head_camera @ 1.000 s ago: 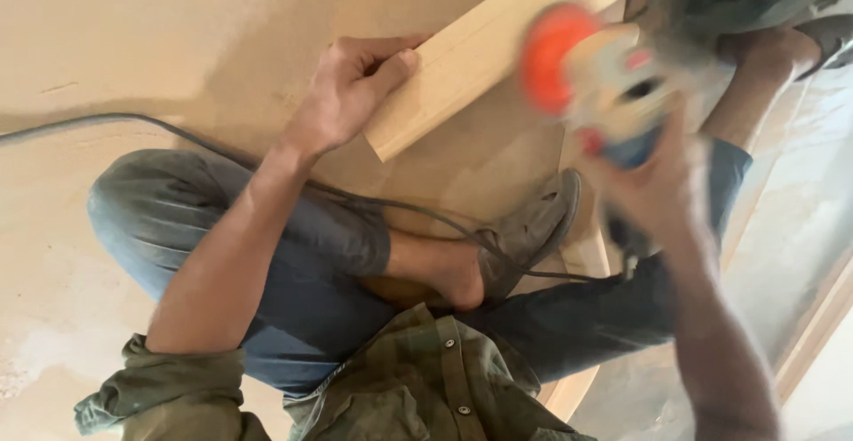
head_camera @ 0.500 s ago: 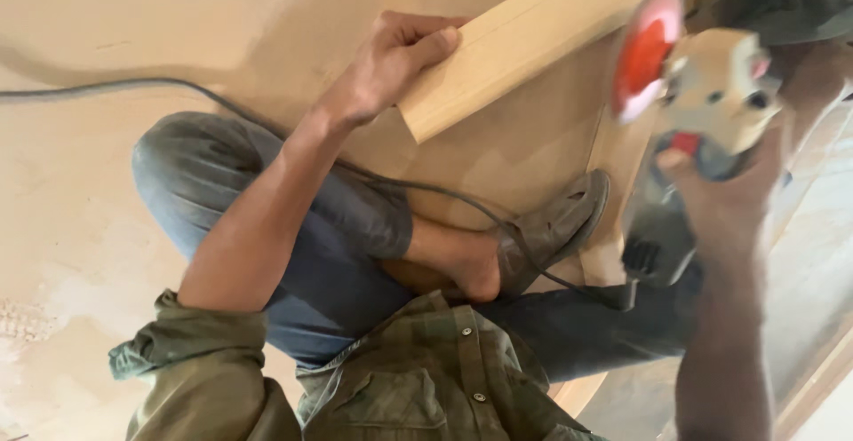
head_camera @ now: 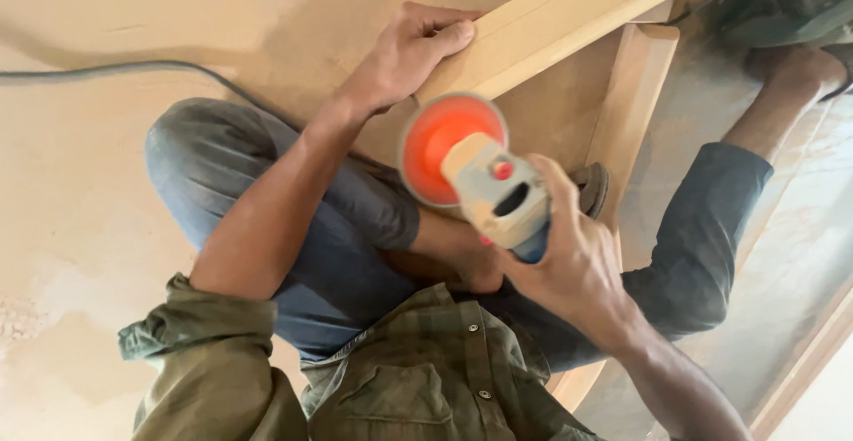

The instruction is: The person sands the curved edges of a long wooden molding strip using an angle grinder with a sanding disc, holding the wood steady by hand and moving the tool back and forth along the length of the material.

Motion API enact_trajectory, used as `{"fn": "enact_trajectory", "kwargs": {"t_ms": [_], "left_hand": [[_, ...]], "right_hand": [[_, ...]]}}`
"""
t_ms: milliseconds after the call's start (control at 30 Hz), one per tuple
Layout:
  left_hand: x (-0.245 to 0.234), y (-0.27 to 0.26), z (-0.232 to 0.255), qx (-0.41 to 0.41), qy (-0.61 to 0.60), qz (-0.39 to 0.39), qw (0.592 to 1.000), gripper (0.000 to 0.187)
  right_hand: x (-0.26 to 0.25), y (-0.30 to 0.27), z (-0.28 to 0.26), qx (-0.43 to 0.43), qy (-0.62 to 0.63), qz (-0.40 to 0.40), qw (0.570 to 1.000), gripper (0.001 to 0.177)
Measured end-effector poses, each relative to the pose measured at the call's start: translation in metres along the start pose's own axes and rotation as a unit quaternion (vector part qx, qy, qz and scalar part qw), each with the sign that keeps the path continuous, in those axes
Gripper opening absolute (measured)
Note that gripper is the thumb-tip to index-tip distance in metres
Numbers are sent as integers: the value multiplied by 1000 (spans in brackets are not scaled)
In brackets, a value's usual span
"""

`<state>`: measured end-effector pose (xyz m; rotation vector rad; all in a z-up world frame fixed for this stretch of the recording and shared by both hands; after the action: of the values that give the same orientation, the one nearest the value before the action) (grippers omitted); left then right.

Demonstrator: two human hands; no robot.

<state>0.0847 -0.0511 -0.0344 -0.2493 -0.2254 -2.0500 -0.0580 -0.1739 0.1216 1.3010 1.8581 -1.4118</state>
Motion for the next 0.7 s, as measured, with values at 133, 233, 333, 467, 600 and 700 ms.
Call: {"fn": "enact_trajectory", "kwargs": {"t_ms": [133,233,333,467,600,700], "left_hand": [[-1,0,3,6,41,9,999,35],[0,-1,11,5,74,9,997,34],[-3,-2,12,-46,90,17,995,35],[-3,-2,13,-84,81,28,993,35],[-4,0,12,-81,83,15,993,37],[-5,2,7,-90,53,19,994,37]], "right_hand": [[-2,8,1,22,-38,-20,999,96],[-27,18,23,0,-5,31,1000,92],[-50,36,118,152,8,45,987,89],[-115,81,192,-65,-29,199,977,77],[-149,106,263,-16,74,184,980,68],[-136,98,253,22,110,163,980,65]]}}
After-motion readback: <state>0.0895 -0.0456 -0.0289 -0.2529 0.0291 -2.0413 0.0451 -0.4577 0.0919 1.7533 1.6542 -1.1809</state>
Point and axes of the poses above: each hand's wrist, its own y-axis towards the middle knuckle, its own x-axis out of the palm, z = x × y, the point moved 10 cm from there along y, towards the middle knuckle, and after that the axes turned 7 degrees about x, right-handed, at the moved point
